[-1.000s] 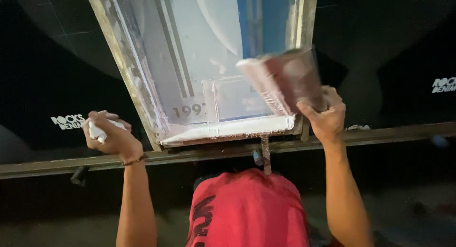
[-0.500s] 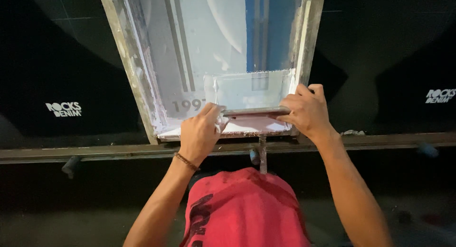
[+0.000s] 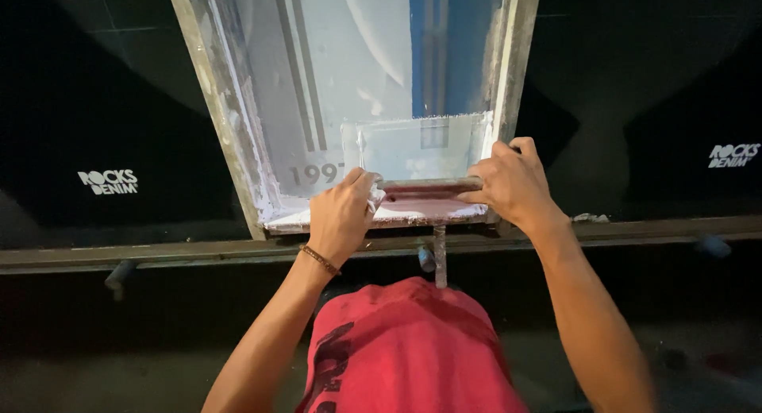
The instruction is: Applying ink to a garment using a squeegee and screen.
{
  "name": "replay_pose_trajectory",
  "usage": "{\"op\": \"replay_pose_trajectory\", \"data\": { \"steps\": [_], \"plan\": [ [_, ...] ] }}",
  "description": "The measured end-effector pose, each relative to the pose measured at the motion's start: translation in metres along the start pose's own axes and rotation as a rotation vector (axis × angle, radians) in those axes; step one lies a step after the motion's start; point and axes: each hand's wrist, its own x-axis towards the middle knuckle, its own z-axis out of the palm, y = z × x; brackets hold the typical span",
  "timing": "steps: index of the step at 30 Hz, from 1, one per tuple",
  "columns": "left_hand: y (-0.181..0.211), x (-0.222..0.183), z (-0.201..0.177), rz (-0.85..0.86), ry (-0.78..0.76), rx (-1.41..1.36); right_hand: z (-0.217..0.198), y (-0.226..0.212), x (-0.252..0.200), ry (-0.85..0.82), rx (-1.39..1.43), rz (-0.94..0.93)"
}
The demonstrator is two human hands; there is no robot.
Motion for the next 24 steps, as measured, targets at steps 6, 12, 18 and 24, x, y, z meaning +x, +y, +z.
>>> {"op": "replay_pose_trajectory", "data": {
  "steps": [6,12,18,24],
  "plan": [
    [0.005,0.004,-0.015,-0.013,-0.035,-0.082,-0.031,-0.011,0.005,-0.124,0.054,0.08],
    [-0.005,0.016,-0.01,-0.027,-0.032,-0.081,-0.035,-0.006,0.019,-0.237,0.136,0.115],
    [0.009,0.019,-0.045,0.06,0.21,0.002,-0.054,-0.003,0.027,0.132,0.011,-0.041],
    [-0.003,0.007,0.003,0.123,0.371,0.058,0.038,0.011,0.027,0.719,-0.251,-0.095]
  ]
}}
